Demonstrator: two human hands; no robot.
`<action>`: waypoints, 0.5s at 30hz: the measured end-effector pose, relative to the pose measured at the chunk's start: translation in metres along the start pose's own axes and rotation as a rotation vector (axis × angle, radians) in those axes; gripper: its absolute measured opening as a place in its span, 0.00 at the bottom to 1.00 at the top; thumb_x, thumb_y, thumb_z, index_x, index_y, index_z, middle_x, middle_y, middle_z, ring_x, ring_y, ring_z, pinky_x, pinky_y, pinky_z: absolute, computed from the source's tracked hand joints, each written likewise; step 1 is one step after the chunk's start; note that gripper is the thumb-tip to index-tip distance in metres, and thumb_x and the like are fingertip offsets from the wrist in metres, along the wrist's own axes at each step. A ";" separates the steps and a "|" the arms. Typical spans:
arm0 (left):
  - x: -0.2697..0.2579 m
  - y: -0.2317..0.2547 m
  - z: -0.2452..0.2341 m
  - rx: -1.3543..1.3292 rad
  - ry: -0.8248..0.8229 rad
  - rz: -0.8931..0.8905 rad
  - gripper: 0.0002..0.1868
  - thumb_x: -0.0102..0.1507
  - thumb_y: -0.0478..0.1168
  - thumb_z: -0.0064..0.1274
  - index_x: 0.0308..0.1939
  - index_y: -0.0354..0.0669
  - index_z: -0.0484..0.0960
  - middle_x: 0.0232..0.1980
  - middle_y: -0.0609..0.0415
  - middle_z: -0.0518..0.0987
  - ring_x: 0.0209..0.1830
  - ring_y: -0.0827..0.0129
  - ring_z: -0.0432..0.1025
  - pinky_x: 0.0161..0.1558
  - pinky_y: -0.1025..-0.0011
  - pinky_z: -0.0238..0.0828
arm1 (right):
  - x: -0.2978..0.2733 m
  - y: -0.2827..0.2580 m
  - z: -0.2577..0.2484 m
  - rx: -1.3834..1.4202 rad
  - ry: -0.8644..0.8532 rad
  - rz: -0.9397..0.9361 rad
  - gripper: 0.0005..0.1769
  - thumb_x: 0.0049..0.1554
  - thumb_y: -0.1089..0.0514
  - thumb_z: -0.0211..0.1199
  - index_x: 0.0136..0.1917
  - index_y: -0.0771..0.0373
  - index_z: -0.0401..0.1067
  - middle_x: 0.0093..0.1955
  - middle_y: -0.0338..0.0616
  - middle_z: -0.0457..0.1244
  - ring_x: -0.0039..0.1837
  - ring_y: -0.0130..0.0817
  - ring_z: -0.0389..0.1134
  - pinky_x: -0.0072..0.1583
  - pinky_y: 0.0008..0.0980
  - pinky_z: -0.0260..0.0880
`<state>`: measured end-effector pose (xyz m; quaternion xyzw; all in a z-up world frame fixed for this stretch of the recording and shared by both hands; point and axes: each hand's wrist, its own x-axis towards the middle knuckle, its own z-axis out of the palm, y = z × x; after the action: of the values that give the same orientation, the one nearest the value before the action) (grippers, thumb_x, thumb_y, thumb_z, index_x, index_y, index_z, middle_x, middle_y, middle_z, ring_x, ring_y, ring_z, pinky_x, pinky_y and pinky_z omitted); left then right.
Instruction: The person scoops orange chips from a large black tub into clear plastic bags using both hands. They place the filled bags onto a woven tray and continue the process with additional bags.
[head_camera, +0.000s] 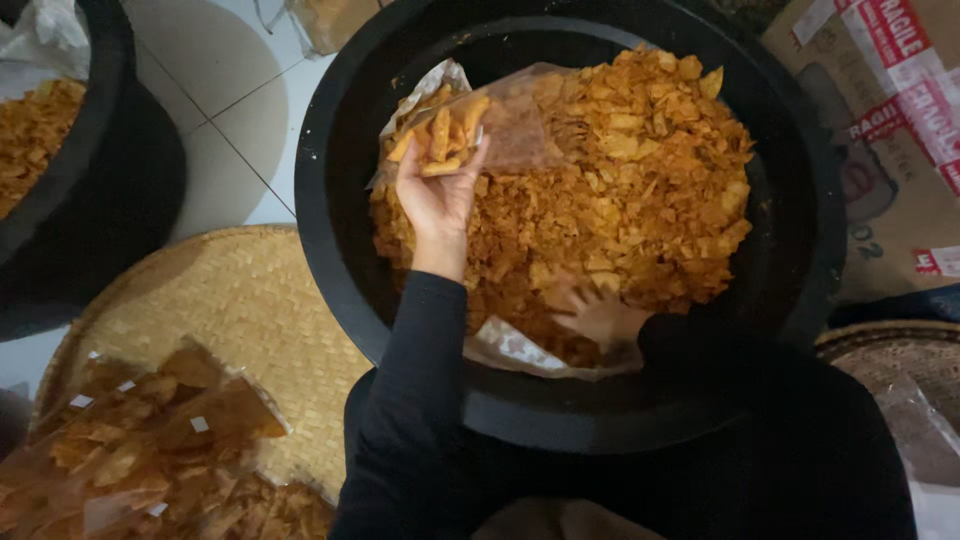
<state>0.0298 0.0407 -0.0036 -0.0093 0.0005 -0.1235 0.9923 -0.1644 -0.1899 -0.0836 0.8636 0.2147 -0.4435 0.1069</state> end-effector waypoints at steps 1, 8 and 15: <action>-0.001 0.000 -0.001 -0.009 0.004 -0.004 0.28 0.71 0.46 0.37 0.72 0.35 0.60 0.74 0.37 0.63 0.74 0.41 0.60 0.71 0.31 0.57 | 0.003 -0.005 0.002 -0.064 -0.010 -0.052 0.43 0.64 0.64 0.58 0.84 0.45 0.41 0.90 0.52 0.21 0.82 0.61 0.40 0.62 0.57 0.62; -0.002 -0.006 -0.004 -0.017 0.052 -0.017 0.28 0.73 0.46 0.38 0.73 0.32 0.60 0.75 0.33 0.62 0.75 0.37 0.59 0.71 0.31 0.58 | 0.030 0.004 0.000 -0.374 0.036 -0.256 0.36 0.63 0.62 0.57 0.80 0.39 0.54 0.87 0.49 0.30 0.81 0.59 0.46 0.57 0.36 0.74; -0.001 -0.010 -0.002 0.006 0.041 -0.005 0.31 0.73 0.55 0.31 0.75 0.42 0.58 0.77 0.40 0.59 0.75 0.38 0.57 0.69 0.29 0.56 | 0.034 0.042 -0.042 0.483 0.497 -0.069 0.33 0.59 0.52 0.69 0.74 0.57 0.60 0.77 0.52 0.51 0.64 0.44 0.65 0.63 0.46 0.67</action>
<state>0.0258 0.0309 -0.0055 -0.0040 0.0205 -0.1261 0.9918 -0.0976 -0.2019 -0.0870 0.9377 0.1523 -0.2612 -0.1710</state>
